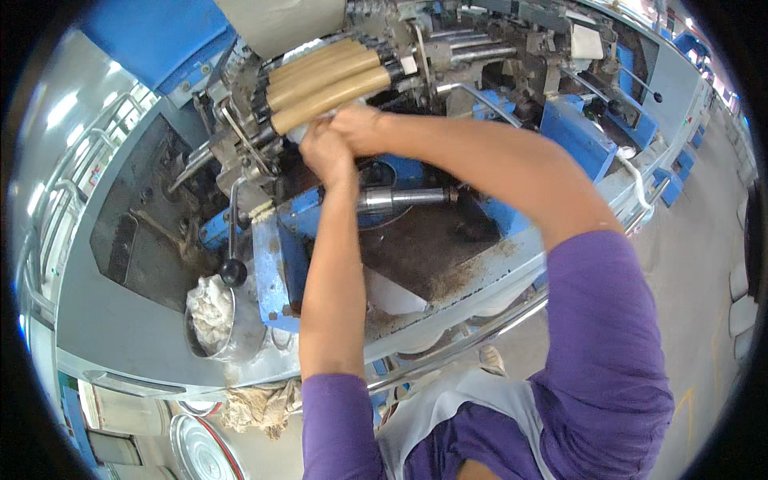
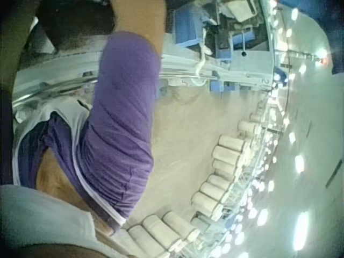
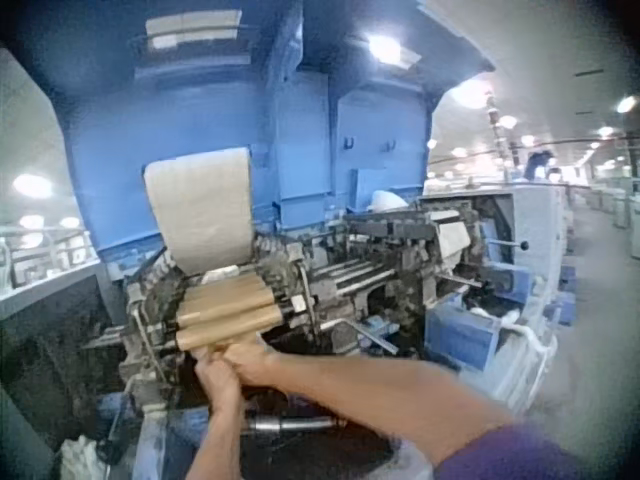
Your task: The person removes a metal lid from a large container, retrieves a white cloth, and wipes various parts of a textile machine including rollers and metal surfaces. The person then places the lid back on the container.
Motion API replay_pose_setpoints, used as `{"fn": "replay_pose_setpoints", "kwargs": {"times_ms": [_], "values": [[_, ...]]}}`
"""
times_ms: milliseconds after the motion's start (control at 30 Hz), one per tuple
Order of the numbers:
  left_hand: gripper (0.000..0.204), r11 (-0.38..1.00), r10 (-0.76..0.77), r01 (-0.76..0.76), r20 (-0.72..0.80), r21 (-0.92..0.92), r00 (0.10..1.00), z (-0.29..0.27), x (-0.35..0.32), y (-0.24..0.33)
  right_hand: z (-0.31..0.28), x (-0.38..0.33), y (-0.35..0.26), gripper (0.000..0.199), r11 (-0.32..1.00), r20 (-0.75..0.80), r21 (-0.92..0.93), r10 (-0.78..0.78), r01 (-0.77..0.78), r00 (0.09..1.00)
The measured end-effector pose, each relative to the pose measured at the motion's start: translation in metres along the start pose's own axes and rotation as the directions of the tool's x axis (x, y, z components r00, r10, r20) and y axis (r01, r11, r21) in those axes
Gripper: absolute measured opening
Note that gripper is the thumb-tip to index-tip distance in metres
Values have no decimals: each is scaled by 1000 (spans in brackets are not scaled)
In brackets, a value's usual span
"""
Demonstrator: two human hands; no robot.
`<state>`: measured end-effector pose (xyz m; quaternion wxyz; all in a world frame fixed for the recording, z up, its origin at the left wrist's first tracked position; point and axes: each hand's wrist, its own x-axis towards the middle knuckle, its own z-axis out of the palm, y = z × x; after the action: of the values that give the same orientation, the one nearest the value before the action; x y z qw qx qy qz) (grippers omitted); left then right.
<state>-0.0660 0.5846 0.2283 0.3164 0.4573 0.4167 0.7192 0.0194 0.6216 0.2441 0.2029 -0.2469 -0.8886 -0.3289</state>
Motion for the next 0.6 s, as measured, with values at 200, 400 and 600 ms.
{"fn": "replay_pose_setpoints", "kwargs": {"times_ms": [200,400,600], "values": [[31,993,71,-76,64,87,995,16,-1,-14,-10,-27,9,16,966,193,-249,-20,68,981],[26,973,-85,172,462,-151,883,29,-2,-18,-27,-49,1,14,940,362,-306,259,-149,896],[34,988,-115,153,561,-22,820,55,-3,-24,-39,-73,6,12,889,489,-458,275,-24,828]]}}
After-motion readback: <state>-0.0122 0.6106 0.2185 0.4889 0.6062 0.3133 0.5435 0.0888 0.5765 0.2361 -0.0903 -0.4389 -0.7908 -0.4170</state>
